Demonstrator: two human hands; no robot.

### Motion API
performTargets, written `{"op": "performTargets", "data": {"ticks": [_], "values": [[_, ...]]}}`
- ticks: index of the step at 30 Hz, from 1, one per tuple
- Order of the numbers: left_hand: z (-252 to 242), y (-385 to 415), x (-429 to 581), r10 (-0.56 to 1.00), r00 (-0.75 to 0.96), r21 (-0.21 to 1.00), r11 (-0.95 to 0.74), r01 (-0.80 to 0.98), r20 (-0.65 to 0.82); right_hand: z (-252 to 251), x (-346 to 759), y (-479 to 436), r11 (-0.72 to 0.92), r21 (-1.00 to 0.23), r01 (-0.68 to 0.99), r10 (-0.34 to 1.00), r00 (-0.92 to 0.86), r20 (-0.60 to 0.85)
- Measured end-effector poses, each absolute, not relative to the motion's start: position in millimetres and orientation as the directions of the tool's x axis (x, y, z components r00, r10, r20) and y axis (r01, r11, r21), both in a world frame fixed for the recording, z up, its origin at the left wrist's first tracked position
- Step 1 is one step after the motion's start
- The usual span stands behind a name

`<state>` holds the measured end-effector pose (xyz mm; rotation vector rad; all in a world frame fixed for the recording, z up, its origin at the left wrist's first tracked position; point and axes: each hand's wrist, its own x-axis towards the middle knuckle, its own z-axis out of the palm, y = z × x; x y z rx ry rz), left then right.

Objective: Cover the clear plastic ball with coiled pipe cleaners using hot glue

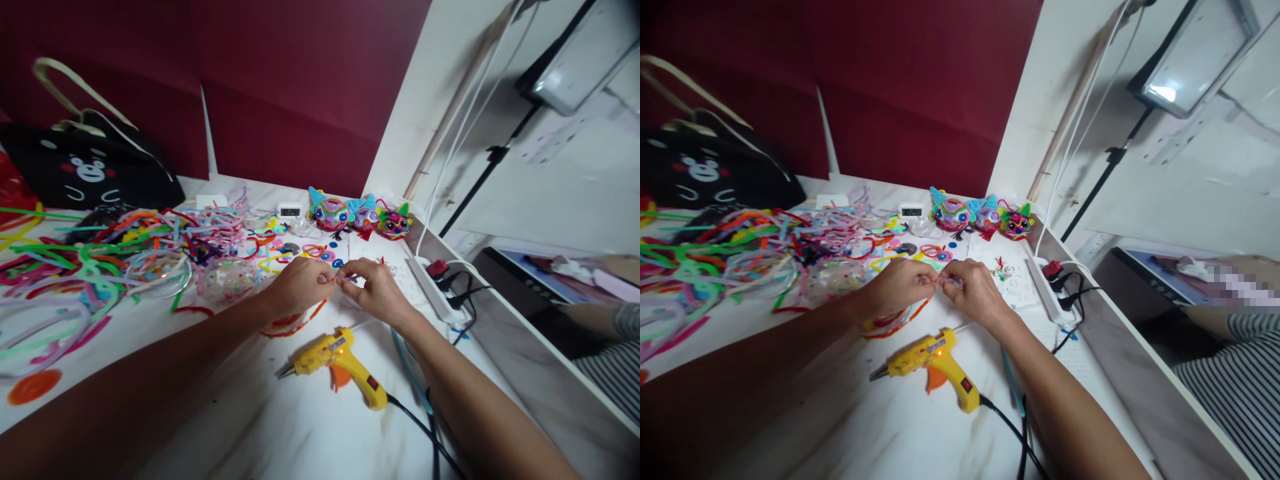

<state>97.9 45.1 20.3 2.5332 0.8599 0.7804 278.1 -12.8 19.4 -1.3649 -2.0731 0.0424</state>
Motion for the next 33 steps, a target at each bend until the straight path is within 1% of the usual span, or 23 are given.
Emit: {"op": "performTargets", "data": {"ticks": [3,9,14,16,22,25,33], "values": [[19.3,43.9,98.4,0.663,0.640,0.493,-0.736,0.464,0.387,20.1,276.0,-13.8,0.475,-0.321,0.819,0.816,-0.274,0.508],[20.3,38.5,98.3,0.692,0.621,0.499,-0.710,0.496,0.368,25.8,271.9,-18.7,0.492,-0.187,0.850,0.777,-0.331,0.535],[21.3,37.9,96.5,0.657,0.664,0.470,-0.741,0.480,0.357,29.2,273.1,-20.5,0.490,-0.075,0.868,0.752,-0.378,0.539],[21.2,38.9,95.8,0.631,0.688,0.452,-0.762,0.463,0.359,30.1,274.2,-20.8,0.476,-0.050,0.878,0.755,-0.379,0.535],[21.9,41.2,94.3,0.583,0.720,0.421,-0.800,0.428,0.377,33.0,273.7,-22.0,0.447,0.016,0.895,0.792,-0.403,0.458],[24.0,41.4,93.1,0.569,0.730,0.432,-0.806,0.404,0.378,32.0,271.9,-21.9,0.430,0.043,0.902,0.786,-0.397,0.473],[22.1,43.3,92.3,0.550,0.739,0.458,-0.812,0.362,0.390,25.7,266.2,-22.0,0.387,0.050,0.921,0.786,-0.357,0.505]]}}
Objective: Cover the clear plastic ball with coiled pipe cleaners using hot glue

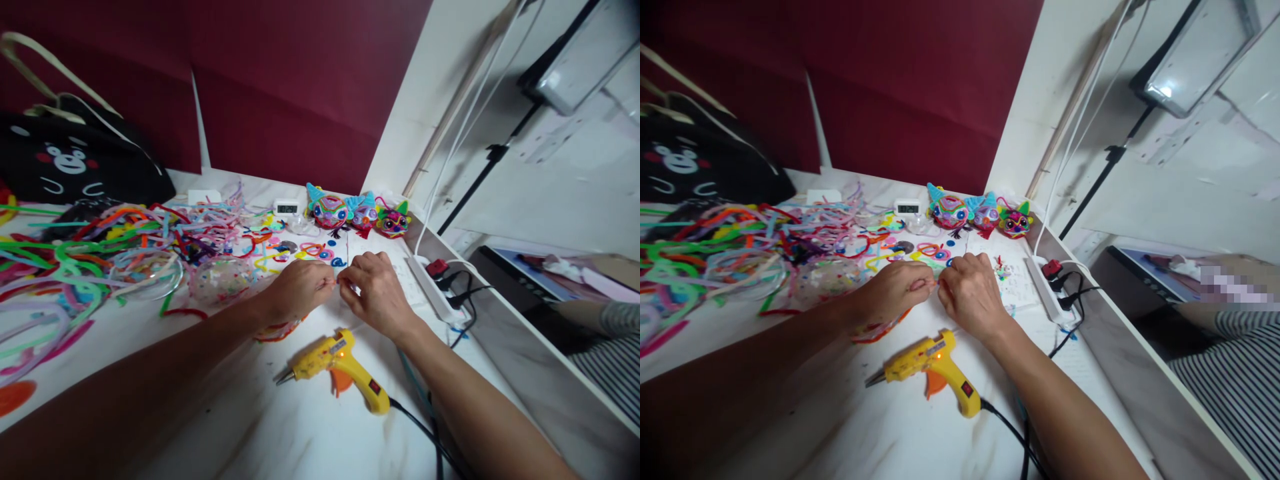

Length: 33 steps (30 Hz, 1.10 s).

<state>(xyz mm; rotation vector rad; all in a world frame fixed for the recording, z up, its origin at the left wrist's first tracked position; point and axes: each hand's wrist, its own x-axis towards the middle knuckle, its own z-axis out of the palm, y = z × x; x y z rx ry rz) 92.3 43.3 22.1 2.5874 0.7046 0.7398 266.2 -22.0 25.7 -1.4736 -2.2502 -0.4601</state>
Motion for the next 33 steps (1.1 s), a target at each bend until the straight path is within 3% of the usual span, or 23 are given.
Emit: {"op": "performTargets", "data": {"ticks": [11,18,24,30,33], "values": [[21.0,44.5,94.5,0.553,0.735,0.472,-0.807,0.355,0.393,17.6,257.6,-22.8,0.336,0.118,0.934,0.769,-0.345,0.539],[18.3,46.4,93.1,0.556,0.721,0.452,-0.813,0.368,0.414,18.7,265.6,-18.2,0.352,-0.084,0.932,0.811,-0.260,0.524],[17.4,41.1,92.6,0.617,0.685,0.388,-0.783,0.486,0.387,23.5,270.9,-18.0,0.389,-0.276,0.879,0.853,-0.231,0.468],[22.4,34.8,93.9,0.692,0.637,0.437,-0.716,0.544,0.340,28.0,267.9,-22.2,0.372,-0.325,0.869,0.874,-0.210,0.439],[25.5,33.4,94.1,0.725,0.617,0.517,-0.671,0.531,0.307,27.8,266.7,-23.1,0.362,-0.320,0.875,0.885,-0.215,0.413]]}}
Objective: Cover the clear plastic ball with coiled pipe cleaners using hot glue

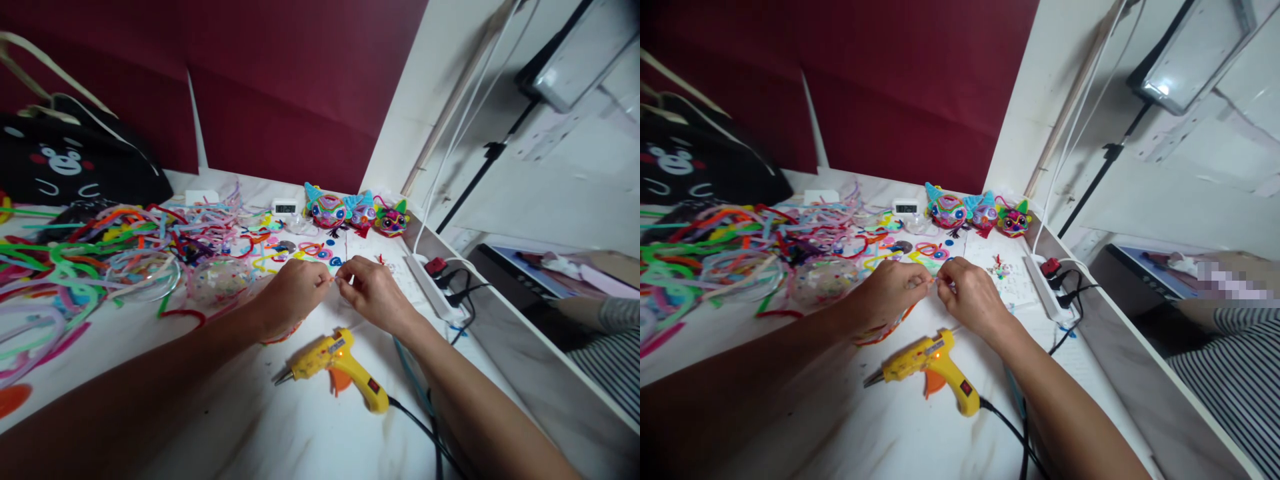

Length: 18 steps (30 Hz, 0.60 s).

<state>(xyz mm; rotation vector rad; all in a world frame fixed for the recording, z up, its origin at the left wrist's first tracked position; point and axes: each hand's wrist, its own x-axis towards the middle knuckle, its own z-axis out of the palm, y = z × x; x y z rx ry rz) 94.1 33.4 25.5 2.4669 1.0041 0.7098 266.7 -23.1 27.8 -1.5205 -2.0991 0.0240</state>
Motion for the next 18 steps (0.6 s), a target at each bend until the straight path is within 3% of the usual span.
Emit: {"op": "performTargets", "data": {"ticks": [6,13,18], "values": [[27.1,31.7,93.7,0.776,0.614,0.700,-0.518,0.493,0.142,27.7,263.1,-25.2,0.334,-0.250,0.909,0.903,-0.233,0.361],[23.4,29.8,94.1,0.722,0.626,0.626,-0.640,0.445,0.293,24.2,253.1,-29.3,0.269,-0.106,0.957,0.906,-0.214,0.364],[20.4,32.3,94.2,0.672,0.651,0.595,-0.699,0.398,0.354,20.6,253.1,-27.4,0.258,-0.102,0.961,0.906,-0.204,0.371]]}}
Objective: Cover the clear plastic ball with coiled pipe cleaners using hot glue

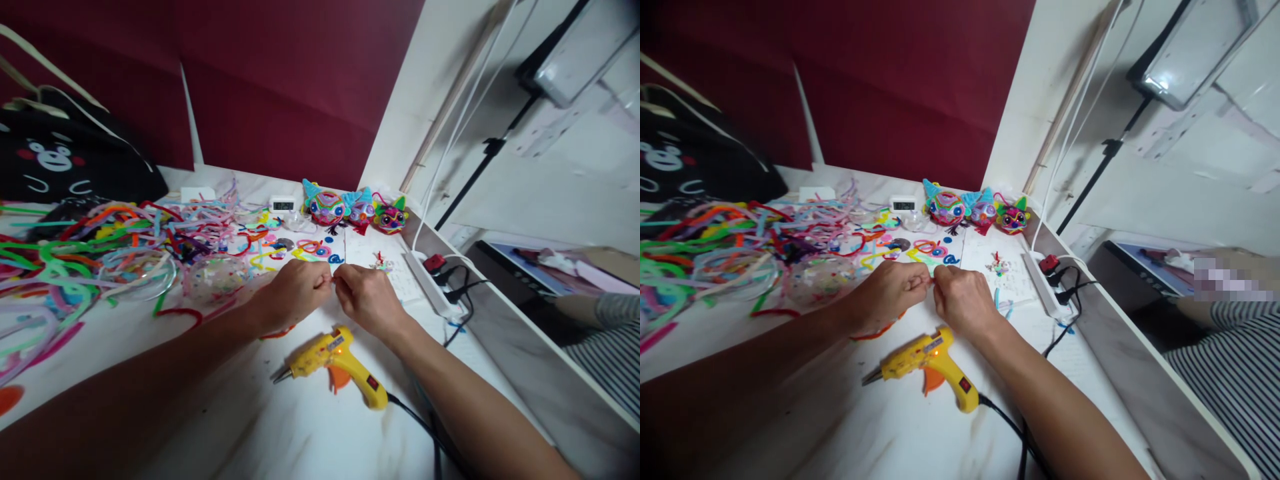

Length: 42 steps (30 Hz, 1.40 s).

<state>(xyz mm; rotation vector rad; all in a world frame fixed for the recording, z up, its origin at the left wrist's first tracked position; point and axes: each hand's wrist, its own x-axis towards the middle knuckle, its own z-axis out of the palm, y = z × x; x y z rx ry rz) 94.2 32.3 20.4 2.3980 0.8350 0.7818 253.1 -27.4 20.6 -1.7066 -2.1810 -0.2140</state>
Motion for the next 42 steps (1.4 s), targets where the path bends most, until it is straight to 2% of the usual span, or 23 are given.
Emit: {"op": "performTargets", "data": {"ticks": [13,17,20,23,29,34,38,42], "values": [[22.8,26.4,93.5,0.664,0.671,0.580,-0.704,0.410,0.331,11.1,252.7,-22.1,0.223,-0.185,0.957,0.876,-0.114,0.470],[24.9,23.4,92.4,0.594,0.741,0.611,-0.723,0.323,0.312,25.1,280.9,-17.8,0.098,-0.225,0.969,0.835,0.042,0.549],[29.0,30.9,90.3,0.654,0.649,0.640,-0.698,0.320,0.388,38.2,301.2,-14.7,0.049,-0.285,0.957,0.795,0.135,0.591],[31.9,41.3,87.7,0.681,0.621,0.664,-0.674,0.324,0.388,39.2,308.6,-9.1,0.065,-0.339,0.939,0.862,0.118,0.492],[32.0,41.5,86.1,0.730,0.630,0.754,-0.564,0.335,0.266,25.1,312.9,-1.2,-0.036,-0.251,0.967,0.919,0.130,0.372],[33.3,37.7,87.9,0.741,0.613,0.768,-0.552,0.324,0.274,21.7,314.2,-4.5,-0.024,-0.224,0.974,0.938,0.099,0.332],[34.5,37.4,88.7,0.739,0.570,0.726,-0.606,0.326,0.360,25.1,310.0,-7.4,0.029,-0.339,0.940,0.950,0.079,0.301],[34.2,39.0,88.4,0.703,0.563,0.656,-0.675,0.336,0.435,28.8,287.1,-15.1,0.170,-0.582,0.796,0.983,-0.098,0.152]]}}
